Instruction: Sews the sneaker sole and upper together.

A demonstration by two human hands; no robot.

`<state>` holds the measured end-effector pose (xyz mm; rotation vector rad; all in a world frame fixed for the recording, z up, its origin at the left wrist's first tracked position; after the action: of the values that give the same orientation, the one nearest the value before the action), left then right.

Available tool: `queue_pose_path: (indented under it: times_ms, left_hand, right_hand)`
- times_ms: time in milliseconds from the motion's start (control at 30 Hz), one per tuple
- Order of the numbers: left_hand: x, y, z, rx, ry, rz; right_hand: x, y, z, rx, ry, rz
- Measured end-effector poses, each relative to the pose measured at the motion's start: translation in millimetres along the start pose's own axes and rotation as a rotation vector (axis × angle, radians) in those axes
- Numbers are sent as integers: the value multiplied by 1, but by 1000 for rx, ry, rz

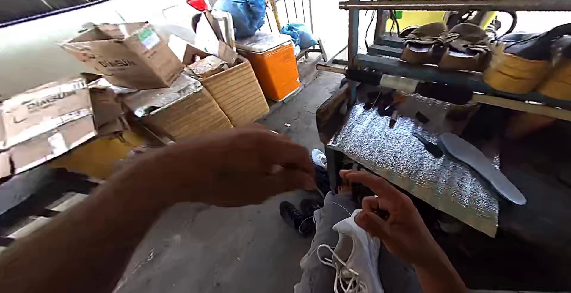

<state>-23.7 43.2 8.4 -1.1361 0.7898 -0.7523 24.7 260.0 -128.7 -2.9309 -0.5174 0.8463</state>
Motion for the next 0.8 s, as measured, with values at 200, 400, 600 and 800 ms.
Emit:
queue_pose_path:
  times_ms: [200, 400, 600, 800]
  left_hand:
    - [-49, 67, 4, 513, -4, -214]
    - [-42, 101, -24, 856, -58, -142]
    - [-41, 118, -33, 917, -8, -90]
    - [-49, 161, -45, 1159, -105, 214]
  right_hand:
    - [7, -4, -12, 56, 128, 179]
    - [33, -26, -2, 16, 118, 211]
    - [40, -33, 12, -76, 129, 191]
    - [41, -33, 25, -160, 177, 236]
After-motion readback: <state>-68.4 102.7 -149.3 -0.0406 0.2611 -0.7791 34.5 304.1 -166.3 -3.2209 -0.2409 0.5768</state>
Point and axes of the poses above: each hand's wrist, its own x-axis away from the middle knuckle, its own y-axis out of the palm, z = x × y, the point moved 5 cm from there along -x, towards the middle knuckle, and after that the axes turned 3 degrees about -y, right-handed, at the moved point
